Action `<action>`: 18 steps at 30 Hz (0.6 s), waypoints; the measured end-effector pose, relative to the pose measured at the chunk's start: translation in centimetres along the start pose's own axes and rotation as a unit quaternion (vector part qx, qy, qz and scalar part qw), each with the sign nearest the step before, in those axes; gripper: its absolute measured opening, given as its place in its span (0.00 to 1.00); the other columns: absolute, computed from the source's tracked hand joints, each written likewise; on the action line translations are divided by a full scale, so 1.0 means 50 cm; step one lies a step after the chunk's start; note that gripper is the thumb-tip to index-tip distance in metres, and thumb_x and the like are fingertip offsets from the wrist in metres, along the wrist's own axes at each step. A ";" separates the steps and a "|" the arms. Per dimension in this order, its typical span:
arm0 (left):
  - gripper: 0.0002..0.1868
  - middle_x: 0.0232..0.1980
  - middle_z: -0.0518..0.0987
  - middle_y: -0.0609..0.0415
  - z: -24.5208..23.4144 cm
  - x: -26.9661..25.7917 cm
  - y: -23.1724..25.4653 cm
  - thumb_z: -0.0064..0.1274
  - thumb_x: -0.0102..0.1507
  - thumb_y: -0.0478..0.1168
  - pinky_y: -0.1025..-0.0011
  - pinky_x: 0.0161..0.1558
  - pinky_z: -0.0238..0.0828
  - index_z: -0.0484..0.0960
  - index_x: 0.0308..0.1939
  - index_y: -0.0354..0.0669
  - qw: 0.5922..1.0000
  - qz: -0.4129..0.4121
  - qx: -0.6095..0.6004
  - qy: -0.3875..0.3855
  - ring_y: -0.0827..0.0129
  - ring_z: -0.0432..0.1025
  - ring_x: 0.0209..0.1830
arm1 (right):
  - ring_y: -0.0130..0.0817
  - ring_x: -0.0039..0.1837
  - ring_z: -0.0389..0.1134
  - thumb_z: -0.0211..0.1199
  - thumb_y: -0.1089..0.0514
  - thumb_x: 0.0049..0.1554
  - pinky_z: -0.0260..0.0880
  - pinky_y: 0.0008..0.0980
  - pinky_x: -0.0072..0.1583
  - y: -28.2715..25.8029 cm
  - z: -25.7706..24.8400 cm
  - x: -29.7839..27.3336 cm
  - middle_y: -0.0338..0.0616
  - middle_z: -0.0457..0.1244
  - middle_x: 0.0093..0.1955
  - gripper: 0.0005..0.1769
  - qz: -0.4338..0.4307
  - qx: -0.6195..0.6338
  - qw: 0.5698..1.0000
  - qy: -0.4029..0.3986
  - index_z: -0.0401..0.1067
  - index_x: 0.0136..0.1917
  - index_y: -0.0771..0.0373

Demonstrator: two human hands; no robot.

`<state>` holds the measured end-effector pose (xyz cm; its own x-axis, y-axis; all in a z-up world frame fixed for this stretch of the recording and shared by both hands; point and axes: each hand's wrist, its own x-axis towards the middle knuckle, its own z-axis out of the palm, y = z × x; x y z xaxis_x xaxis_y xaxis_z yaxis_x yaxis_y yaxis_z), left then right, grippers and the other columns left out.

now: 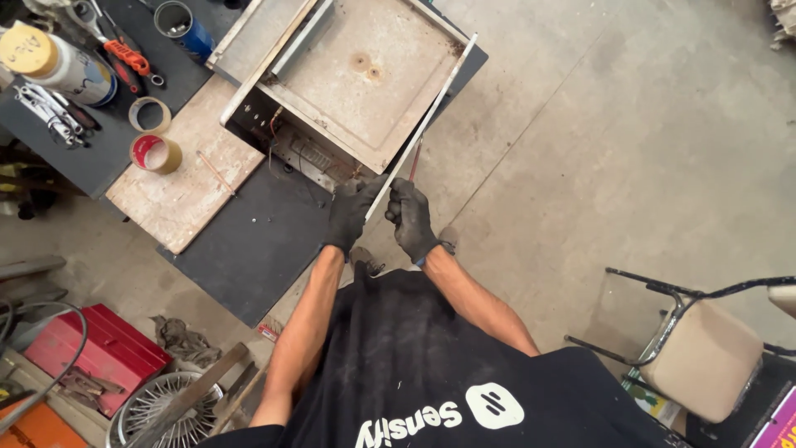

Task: The person uses a screwdriver to remove screws from the side panel of a small metal appliance on a workbench. They lift the panel to inspect the interior, place it back, and continue unscrewing fasteners along the edge.

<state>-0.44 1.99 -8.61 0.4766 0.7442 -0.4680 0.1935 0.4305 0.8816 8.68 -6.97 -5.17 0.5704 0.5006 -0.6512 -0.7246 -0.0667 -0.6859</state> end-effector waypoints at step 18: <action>0.13 0.44 0.85 0.43 -0.017 -0.170 0.176 0.57 0.67 0.51 0.48 0.51 0.75 0.85 0.49 0.50 0.919 0.126 0.373 0.012 0.47 0.78 0.50 | 0.29 0.26 0.55 0.57 0.43 0.54 0.55 0.25 0.30 0.136 -0.257 0.063 0.37 0.55 0.26 0.18 0.123 -0.227 0.963 0.073 0.73 0.44 0.59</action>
<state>-3.51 -0.12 3.06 0.5696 0.7874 -0.2357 0.6172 -0.2203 0.7553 10.50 -16.97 -16.07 0.4751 0.2958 -0.8287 -0.6203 -0.5555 -0.5538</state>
